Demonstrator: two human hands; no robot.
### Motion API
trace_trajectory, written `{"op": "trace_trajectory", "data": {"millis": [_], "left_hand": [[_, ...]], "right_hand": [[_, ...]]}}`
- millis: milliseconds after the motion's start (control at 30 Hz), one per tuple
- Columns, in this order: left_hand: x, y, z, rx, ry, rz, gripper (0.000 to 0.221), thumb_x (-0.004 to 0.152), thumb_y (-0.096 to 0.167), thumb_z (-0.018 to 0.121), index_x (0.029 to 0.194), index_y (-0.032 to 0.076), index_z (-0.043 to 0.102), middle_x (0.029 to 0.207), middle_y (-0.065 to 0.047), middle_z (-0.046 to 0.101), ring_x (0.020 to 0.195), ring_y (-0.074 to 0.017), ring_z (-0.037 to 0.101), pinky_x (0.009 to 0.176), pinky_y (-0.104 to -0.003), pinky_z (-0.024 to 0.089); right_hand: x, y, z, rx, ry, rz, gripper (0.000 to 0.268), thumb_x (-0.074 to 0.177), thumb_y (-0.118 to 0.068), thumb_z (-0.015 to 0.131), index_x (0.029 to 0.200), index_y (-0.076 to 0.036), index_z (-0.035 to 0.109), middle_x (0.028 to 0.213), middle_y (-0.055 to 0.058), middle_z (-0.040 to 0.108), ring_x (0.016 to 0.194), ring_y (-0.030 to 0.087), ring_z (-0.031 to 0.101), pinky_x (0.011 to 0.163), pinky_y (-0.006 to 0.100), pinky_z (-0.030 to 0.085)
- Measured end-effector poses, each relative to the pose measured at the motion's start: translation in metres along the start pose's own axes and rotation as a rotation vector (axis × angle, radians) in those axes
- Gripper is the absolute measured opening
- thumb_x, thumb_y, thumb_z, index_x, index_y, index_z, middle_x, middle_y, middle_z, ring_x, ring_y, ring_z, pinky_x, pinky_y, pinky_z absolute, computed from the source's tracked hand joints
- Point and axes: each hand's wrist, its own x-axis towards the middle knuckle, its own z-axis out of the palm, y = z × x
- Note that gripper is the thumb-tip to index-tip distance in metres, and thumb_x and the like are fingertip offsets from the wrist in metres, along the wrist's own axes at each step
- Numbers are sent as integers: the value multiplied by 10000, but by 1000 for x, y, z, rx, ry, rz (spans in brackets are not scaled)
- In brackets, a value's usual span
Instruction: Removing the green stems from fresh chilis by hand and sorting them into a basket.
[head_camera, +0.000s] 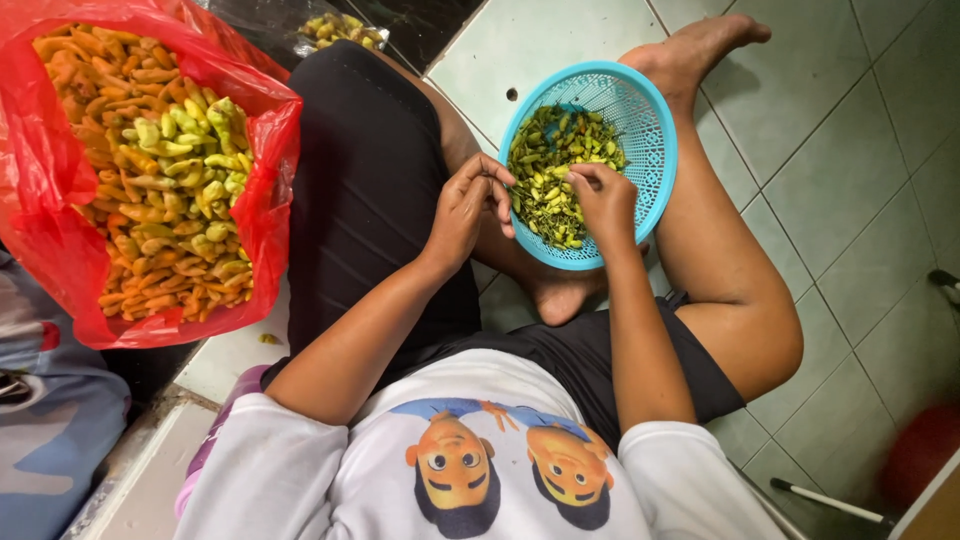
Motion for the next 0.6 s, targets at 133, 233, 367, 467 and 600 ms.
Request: {"op": "trace_trajectory", "data": {"millis": [133, 233, 367, 467, 600], "left_hand": [[-1, -8, 0, 15, -34, -38, 264, 960, 18, 361, 1064, -65, 589, 612, -171, 624, 501, -285, 717, 507, -324, 593], [-1, -13, 2, 51, -67, -98, 265, 955, 36, 371, 1078, -53, 588, 622, -174, 627, 483, -276, 705, 506, -319, 587], [-4, -13, 4, 160, -164, -206, 302, 924, 32, 378, 1116, -41, 600, 626, -181, 635, 416, -262, 666, 463, -306, 565], [-9, 3, 12, 267, -233, -244, 313, 939, 41, 382, 1155, -27, 598, 608, -151, 618, 330, -210, 588, 451, -291, 536], [-9, -9, 5, 575, -270, -303, 312, 955, 158, 415, 1117, 99, 675, 581, -75, 681, 529, -227, 704, 613, -338, 562]], "right_hand": [[-37, -25, -27, 179, 66, 86, 164, 984, -133, 783, 1111, -31, 763, 940, 138, 753, 842, 163, 717, 765, 327, 596], [-63, -41, -28, 275, 88, 118, 167, 973, -148, 798, 1103, -49, 764, 912, 91, 751, 842, 97, 679, 777, 286, 587], [-82, -69, -13, 345, 58, 71, 149, 932, -138, 833, 1054, -68, 784, 891, 86, 773, 851, 113, 724, 785, 293, 604], [-83, -79, -8, 318, 72, 63, 133, 930, -137, 829, 1040, -74, 790, 850, 62, 774, 812, 91, 732, 748, 256, 607], [-83, -84, 0, 322, 75, 135, 144, 903, -182, 849, 1025, -120, 805, 838, 8, 773, 788, 47, 704, 730, 219, 595]]}}
